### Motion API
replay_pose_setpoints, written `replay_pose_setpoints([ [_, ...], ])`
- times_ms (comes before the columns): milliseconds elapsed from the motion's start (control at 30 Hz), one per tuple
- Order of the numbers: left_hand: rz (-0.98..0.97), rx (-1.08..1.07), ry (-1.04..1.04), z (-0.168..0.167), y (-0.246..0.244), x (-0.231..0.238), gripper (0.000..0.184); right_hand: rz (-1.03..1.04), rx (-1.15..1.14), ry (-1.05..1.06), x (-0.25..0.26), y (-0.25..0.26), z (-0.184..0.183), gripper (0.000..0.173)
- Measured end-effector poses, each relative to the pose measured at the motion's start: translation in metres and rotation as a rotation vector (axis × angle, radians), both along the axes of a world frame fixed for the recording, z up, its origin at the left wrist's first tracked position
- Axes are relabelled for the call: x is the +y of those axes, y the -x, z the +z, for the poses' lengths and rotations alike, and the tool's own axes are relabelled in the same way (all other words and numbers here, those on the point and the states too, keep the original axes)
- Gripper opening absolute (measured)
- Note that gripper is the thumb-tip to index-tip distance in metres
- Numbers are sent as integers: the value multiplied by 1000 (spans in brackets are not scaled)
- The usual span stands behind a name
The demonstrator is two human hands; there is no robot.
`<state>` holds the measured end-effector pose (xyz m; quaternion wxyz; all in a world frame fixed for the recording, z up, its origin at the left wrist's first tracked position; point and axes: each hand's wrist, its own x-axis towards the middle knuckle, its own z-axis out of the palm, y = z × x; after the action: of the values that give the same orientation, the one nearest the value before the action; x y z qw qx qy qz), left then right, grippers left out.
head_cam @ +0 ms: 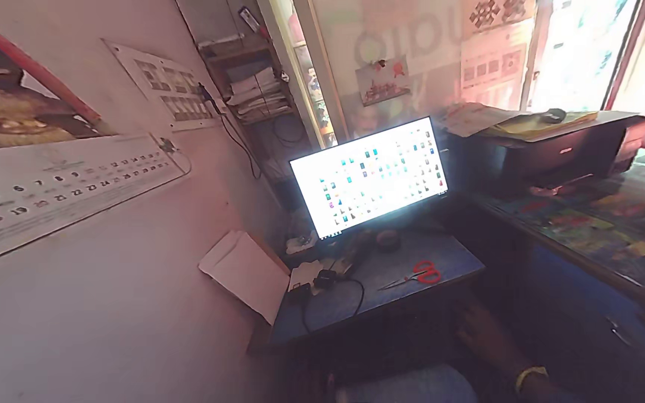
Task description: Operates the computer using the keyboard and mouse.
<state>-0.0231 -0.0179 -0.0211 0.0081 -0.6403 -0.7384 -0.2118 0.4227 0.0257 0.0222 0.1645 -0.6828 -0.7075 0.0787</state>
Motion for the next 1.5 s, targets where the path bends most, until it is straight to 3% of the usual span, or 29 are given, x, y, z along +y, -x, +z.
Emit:
replay_pose_setpoints([
  [767, -18, 36, -62, -16, 6, 4, 65, 2, -14, -64, 2, -3, -8, 50],
  [1500, -28, 42, -82, -7, 2, 0, 65, 38, -16, -77, 0, -2, -7, 50],
])
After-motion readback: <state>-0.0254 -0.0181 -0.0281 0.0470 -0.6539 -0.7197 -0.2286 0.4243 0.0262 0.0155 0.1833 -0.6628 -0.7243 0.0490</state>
